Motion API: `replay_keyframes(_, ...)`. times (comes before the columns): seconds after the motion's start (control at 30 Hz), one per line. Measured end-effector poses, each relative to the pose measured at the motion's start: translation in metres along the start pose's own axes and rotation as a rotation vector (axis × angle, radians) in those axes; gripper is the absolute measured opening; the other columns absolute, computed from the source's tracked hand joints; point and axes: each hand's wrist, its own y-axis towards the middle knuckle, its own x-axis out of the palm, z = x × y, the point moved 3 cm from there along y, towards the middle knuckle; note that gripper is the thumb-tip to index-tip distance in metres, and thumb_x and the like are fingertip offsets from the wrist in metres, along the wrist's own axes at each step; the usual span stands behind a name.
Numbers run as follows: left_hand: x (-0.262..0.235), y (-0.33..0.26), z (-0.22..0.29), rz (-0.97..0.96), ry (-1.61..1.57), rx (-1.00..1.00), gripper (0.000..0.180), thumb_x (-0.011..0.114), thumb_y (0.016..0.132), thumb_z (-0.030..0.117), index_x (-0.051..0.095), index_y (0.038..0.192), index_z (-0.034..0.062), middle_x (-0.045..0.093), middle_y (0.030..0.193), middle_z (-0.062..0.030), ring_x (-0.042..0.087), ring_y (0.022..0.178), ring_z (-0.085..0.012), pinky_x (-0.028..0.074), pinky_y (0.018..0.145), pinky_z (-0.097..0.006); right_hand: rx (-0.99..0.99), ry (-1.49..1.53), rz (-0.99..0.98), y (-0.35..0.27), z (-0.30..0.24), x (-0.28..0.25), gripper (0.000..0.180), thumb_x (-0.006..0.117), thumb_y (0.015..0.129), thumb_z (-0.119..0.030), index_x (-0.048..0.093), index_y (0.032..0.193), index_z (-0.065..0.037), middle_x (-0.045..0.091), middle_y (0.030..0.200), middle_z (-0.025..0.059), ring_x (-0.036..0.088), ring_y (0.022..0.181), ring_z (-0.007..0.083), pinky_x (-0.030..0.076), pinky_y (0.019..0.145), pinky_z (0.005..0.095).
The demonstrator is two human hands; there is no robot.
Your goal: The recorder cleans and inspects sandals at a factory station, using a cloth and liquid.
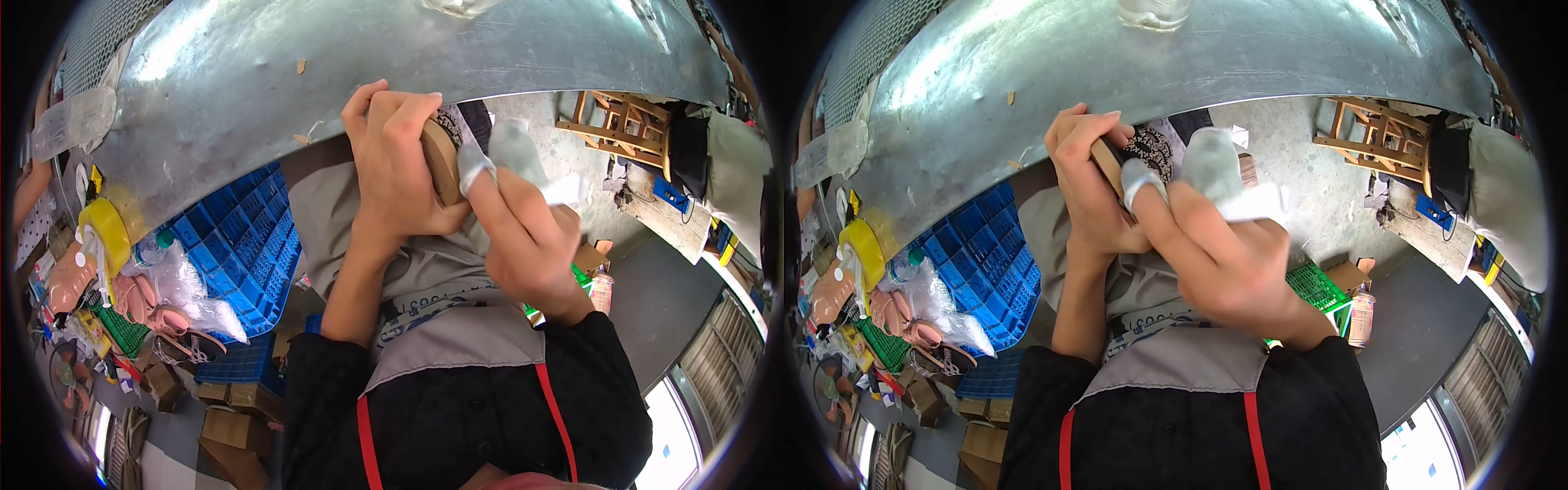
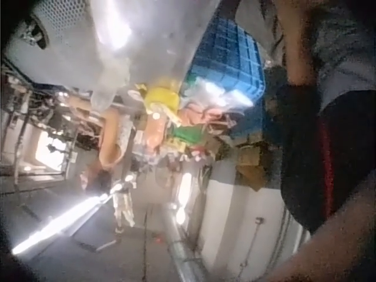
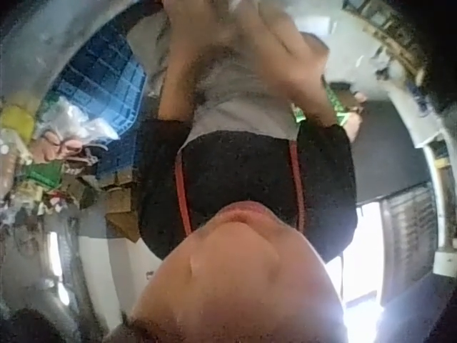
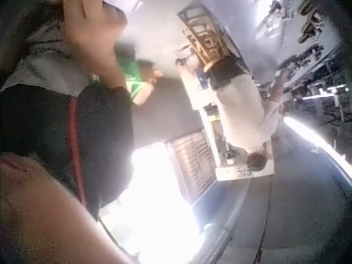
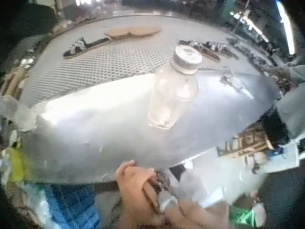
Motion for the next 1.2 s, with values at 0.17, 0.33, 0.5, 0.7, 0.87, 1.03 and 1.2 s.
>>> replay_keyframes(0.17,0.003,0.004,-0.002,0.075,0.041,0.005,0.076,0.08,0.061,0.027,0.051,0.126,0.0018,0.062,0.1,-0.0117,0.059,0.09,-0.0313,0.035,0.105,-0.056,0.036,-0.01,-0.066,0.014,0.002,0.008,0.054,0.061,0.062,0.01,0.073,0.114,0.005,0.069,0.104,0.0151,0.062,0.059,0.0197,0.045,0.045,0.031)
replay_keyframes(0.33,0.001,0.0,0.003,0.031,0.025,-0.016,0.075,0.079,0.062,0.028,0.051,0.126,0.0022,0.061,0.1,-0.0111,0.058,0.09,-0.031,0.035,0.105,-0.056,0.004,-0.098,-0.043,-0.014,-0.002,0.005,0.047,0.07,0.069,-0.006,0.074,0.116,-0.005,0.066,0.104,0.0063,0.06,0.059,0.0092,0.05,0.05,0.0252)
replay_keyframes(0.5,0.0,-0.001,-0.001,0.038,0.026,-0.009,0.072,0.077,0.066,0.031,0.05,0.127,0.003,0.061,0.1,-0.0107,0.058,0.09,-0.0302,0.035,0.105,-0.056,-0.054,-0.081,-0.012,0.016,-0.002,0.012,0.048,0.068,0.066,-0.001,0.074,0.114,-0.001,0.068,0.104,0.0111,0.061,0.059,0.0139,0.048,0.048,0.0273)
replay_keyframes(0.7,0.001,-0.001,-0.002,0.011,0.0,0.004,0.071,0.077,0.067,0.032,0.051,0.127,0.0037,0.061,0.099,-0.0097,0.058,0.089,-0.0293,0.035,0.104,-0.056,-0.081,-0.045,0.002,0.003,-0.009,0.005,0.05,0.063,0.064,0.005,0.074,0.113,0.003,0.068,0.105,0.0142,0.06,0.058,0.018,0.047,0.048,0.0294)
replay_keyframes(0.87,-0.003,0.003,-0.001,0.002,0.001,0.002,0.07,0.078,0.067,0.032,0.051,0.126,0.004,0.062,0.099,-0.0103,0.058,0.088,-0.0293,0.036,0.104,-0.056,-0.031,0.016,-0.052,0.025,-0.004,0.005,0.05,0.063,0.064,0.006,0.073,0.112,0.004,0.068,0.102,0.0157,0.062,0.059,0.0193,0.048,0.048,0.0304)
replay_keyframes(1.03,0.0,-0.002,-0.001,0.037,-0.015,0.009,0.069,0.078,0.067,0.032,0.052,0.124,0.0042,0.062,0.098,-0.01,0.058,0.087,-0.0292,0.036,0.104,-0.055,-0.021,-0.059,-0.059,0.0,-0.009,0.005,0.042,0.072,0.072,-0.009,0.073,0.114,-0.005,0.067,0.105,0.0072,0.061,0.06,0.0111,0.05,0.053,0.0242)
replay_keyframes(1.2,-0.001,0.002,-0.002,0.003,-0.012,0.021,0.068,0.079,0.067,0.032,0.053,0.123,0.0043,0.061,0.097,-0.0098,0.058,0.087,-0.0292,0.036,0.104,-0.055,0.002,-0.065,-0.082,0.008,-0.006,0.008,0.042,0.071,0.073,-0.008,0.073,0.115,-0.003,0.069,0.108,0.0091,0.063,0.063,0.0114,0.051,0.054,0.0242)
